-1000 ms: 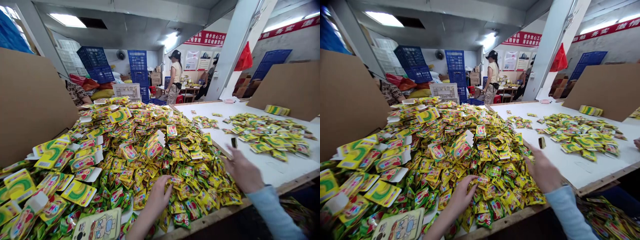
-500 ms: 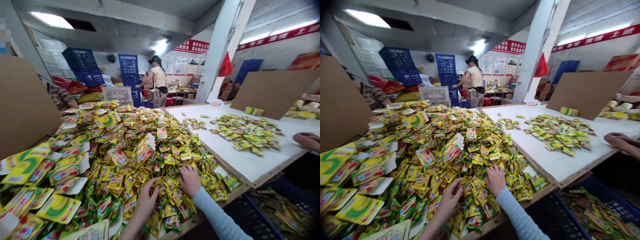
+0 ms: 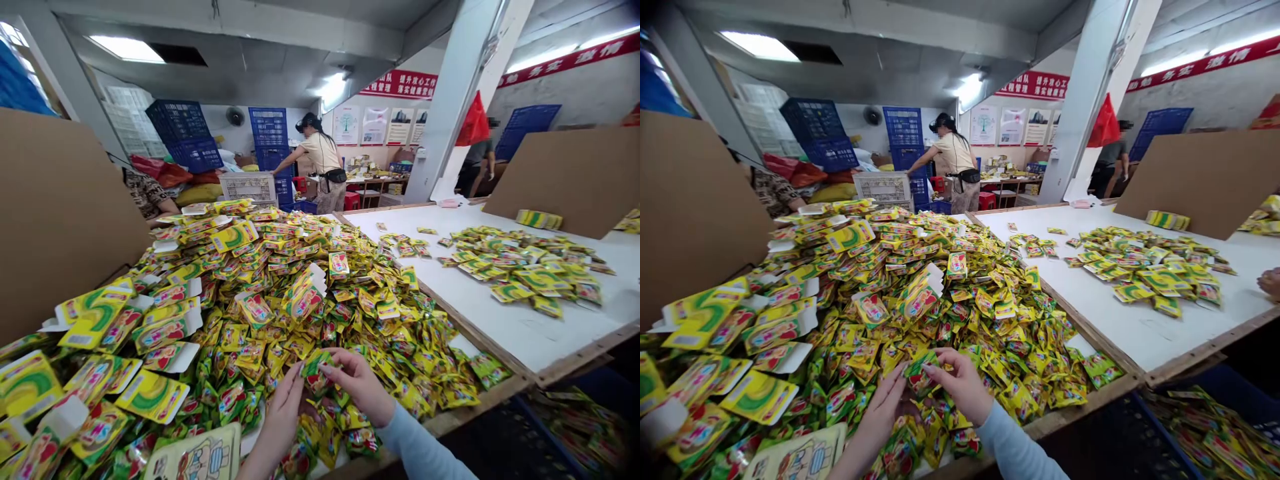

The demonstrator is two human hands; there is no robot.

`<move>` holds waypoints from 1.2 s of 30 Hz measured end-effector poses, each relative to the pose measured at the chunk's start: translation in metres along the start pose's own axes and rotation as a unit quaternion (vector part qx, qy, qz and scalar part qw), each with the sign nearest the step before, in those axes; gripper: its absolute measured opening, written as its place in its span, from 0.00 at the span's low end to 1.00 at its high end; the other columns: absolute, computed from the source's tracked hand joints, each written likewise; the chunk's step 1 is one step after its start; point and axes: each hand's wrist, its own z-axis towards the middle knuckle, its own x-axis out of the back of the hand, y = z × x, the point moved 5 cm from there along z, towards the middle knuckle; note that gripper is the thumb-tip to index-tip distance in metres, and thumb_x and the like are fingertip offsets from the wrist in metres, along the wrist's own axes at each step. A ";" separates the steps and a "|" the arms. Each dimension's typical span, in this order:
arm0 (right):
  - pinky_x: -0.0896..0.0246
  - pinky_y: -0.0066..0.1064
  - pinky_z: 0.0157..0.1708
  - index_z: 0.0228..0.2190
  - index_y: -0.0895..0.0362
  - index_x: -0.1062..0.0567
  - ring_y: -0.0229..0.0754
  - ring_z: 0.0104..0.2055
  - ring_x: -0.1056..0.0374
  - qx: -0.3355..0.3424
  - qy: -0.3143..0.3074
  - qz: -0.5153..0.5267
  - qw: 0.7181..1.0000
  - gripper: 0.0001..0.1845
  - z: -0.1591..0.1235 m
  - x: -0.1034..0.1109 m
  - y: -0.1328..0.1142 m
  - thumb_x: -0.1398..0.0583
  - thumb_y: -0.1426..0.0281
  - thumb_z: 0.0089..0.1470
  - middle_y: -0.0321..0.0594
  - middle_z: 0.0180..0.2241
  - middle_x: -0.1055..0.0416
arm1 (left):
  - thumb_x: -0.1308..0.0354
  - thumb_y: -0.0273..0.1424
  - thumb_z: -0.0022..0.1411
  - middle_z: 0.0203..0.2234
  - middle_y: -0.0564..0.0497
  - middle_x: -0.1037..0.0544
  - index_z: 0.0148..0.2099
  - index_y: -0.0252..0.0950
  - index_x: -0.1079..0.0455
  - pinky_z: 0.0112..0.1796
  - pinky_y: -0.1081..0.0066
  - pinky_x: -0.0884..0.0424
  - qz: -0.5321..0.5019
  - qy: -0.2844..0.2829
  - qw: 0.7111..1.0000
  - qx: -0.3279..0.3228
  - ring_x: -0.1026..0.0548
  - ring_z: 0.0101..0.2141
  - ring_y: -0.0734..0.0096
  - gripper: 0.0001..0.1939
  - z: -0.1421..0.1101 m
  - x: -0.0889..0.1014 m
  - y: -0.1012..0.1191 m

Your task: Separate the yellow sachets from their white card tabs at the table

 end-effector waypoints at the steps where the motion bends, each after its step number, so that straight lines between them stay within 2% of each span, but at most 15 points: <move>1: 0.38 0.27 0.31 0.22 0.59 0.28 0.38 0.32 0.33 -0.002 0.001 0.004 1.000 0.19 0.001 -0.005 0.002 0.38 0.55 0.47 0.38 0.29 0.30 | 0.50 0.54 0.53 0.19 0.58 0.37 0.55 0.32 0.44 0.24 0.65 0.30 -0.011 -0.002 1.000 0.003 0.29 0.21 0.66 0.36 -0.002 0.000 -0.001; 3: 0.42 0.24 0.25 0.26 0.59 0.29 0.34 0.25 0.38 -0.004 0.011 0.007 1.000 0.17 0.002 -0.009 0.005 0.38 0.56 0.48 0.32 0.22 0.35 | 0.49 0.52 0.54 0.20 0.57 0.36 0.56 0.32 0.45 0.26 0.67 0.30 0.005 -0.011 1.000 -0.010 0.29 0.22 0.67 0.35 -0.007 0.000 0.001; 6: 0.40 0.24 0.22 0.39 0.55 0.33 0.33 0.23 0.38 -0.045 -0.042 0.052 0.997 0.22 0.000 -0.012 0.012 0.38 0.55 0.47 0.31 0.25 0.33 | 0.50 0.45 0.59 0.27 0.52 0.28 0.59 0.36 0.49 0.32 0.68 0.31 0.123 -0.032 0.990 -0.066 0.28 0.28 0.67 0.30 -0.017 -0.004 0.011; 8: 0.36 0.27 0.23 0.42 0.56 0.33 0.36 0.25 0.34 -0.084 -0.117 0.077 0.987 0.27 -0.004 -0.015 0.017 0.37 0.54 0.44 0.35 0.29 0.30 | 0.57 0.42 0.63 0.32 0.48 0.25 0.62 0.37 0.56 0.37 0.67 0.32 0.239 -0.047 0.965 -0.093 0.27 0.32 0.65 0.29 -0.021 -0.010 0.023; 10: 0.34 0.31 0.27 0.37 0.58 0.28 0.40 0.29 0.32 -0.091 -0.139 0.070 0.984 0.23 -0.008 -0.009 0.019 0.37 0.54 0.44 0.38 0.30 0.28 | 0.61 0.41 0.65 0.30 0.46 0.24 0.63 0.35 0.57 0.36 0.65 0.32 0.373 -0.040 0.920 -0.114 0.25 0.31 0.62 0.28 -0.016 -0.016 0.042; 12: 0.34 0.34 0.36 0.34 0.59 0.26 0.43 0.36 0.33 -0.066 -0.091 0.052 0.992 0.19 -0.010 0.004 0.018 0.39 0.55 0.48 0.40 0.32 0.28 | 0.61 0.42 0.65 0.30 0.44 0.23 0.61 0.34 0.48 0.35 0.64 0.32 0.508 0.008 0.846 -0.165 0.25 0.32 0.59 0.26 -0.001 -0.022 0.070; 14: 0.38 0.36 0.44 0.37 0.57 0.27 0.46 0.43 0.34 -0.040 -0.021 0.015 0.999 0.18 -0.011 0.018 0.017 0.41 0.56 0.51 0.41 0.36 0.27 | 0.56 0.43 0.63 0.42 0.40 0.26 0.56 0.35 0.41 0.42 0.61 0.34 0.576 0.074 0.778 -0.239 0.28 0.43 0.54 0.24 0.023 -0.028 0.100; 17: 0.39 0.37 0.46 0.38 0.55 0.26 0.49 0.45 0.35 -0.028 0.064 -0.047 0.996 0.19 -0.012 0.034 0.018 0.41 0.55 0.49 0.42 0.37 0.27 | 0.48 0.32 0.60 0.52 0.37 0.35 0.57 0.33 0.43 0.53 0.53 0.46 0.582 0.124 0.756 -0.272 0.41 0.55 0.48 0.23 0.064 -0.034 0.125; 21: 0.35 0.30 0.26 0.36 0.55 0.27 0.42 0.29 0.33 -0.061 0.089 -0.037 0.993 0.20 -0.012 0.044 0.022 0.39 0.54 0.47 0.39 0.30 0.28 | 0.43 0.22 0.52 0.44 0.38 0.30 0.50 0.32 0.38 0.49 0.50 0.41 0.559 0.140 0.775 -0.258 0.35 0.49 0.47 0.21 0.086 -0.027 0.125; 25: 0.41 0.24 0.18 0.34 0.56 0.29 0.36 0.24 0.38 -0.053 0.118 0.063 0.990 0.20 -0.011 0.053 0.003 0.36 0.57 0.44 0.36 0.29 0.30 | 0.48 0.24 0.55 0.42 0.44 0.29 0.45 0.36 0.39 0.43 0.60 0.33 0.492 0.104 0.830 -0.243 0.29 0.43 0.59 0.13 0.050 -0.011 0.110; 27: 0.42 0.21 0.18 0.35 0.55 0.30 0.34 0.24 0.38 -0.037 0.117 0.116 0.986 0.18 -0.010 0.051 -0.013 0.35 0.59 0.44 0.36 0.30 0.31 | 0.49 0.25 0.55 0.39 0.47 0.26 0.46 0.37 0.40 0.39 0.67 0.30 0.424 0.040 0.882 -0.204 0.27 0.39 0.65 0.14 0.024 -0.009 0.094; 29: 0.45 0.20 0.16 0.37 0.54 0.30 0.32 0.22 0.40 -0.016 0.096 0.146 0.984 0.17 -0.008 0.040 -0.029 0.37 0.60 0.47 0.35 0.30 0.32 | 0.45 0.28 0.54 0.36 0.47 0.24 0.46 0.35 0.38 0.38 0.69 0.30 0.274 -0.059 0.953 -0.110 0.25 0.37 0.67 0.16 0.000 -0.015 0.070; 30: 0.45 0.20 0.17 0.37 0.53 0.30 0.32 0.22 0.40 0.002 0.081 0.145 0.986 0.15 -0.006 0.032 -0.037 0.37 0.61 0.48 0.34 0.29 0.32 | 0.42 0.31 0.52 0.34 0.47 0.23 0.45 0.34 0.36 0.39 0.68 0.30 0.178 -0.102 0.977 -0.055 0.25 0.37 0.66 0.17 -0.011 -0.020 0.058; 32: 0.40 0.23 0.24 0.34 0.54 0.29 0.34 0.27 0.38 0.065 0.041 0.098 0.992 0.11 -0.003 0.015 -0.052 0.37 0.63 0.49 0.35 0.30 0.33 | 0.35 0.34 0.45 0.32 0.47 0.23 0.43 0.33 0.33 0.38 0.66 0.30 0.016 -0.130 0.991 0.024 0.25 0.35 0.64 0.22 -0.027 -0.027 0.036; 36: 0.40 0.29 0.39 0.30 0.55 0.27 0.39 0.37 0.37 0.147 -0.054 -0.080 0.984 0.03 -0.005 -0.012 -0.069 0.39 0.69 0.52 0.37 0.33 0.35 | 0.32 0.33 0.40 0.31 0.48 0.23 0.40 0.32 0.31 0.37 0.67 0.31 0.017 -0.057 0.998 0.017 0.27 0.33 0.64 0.22 -0.035 -0.023 0.017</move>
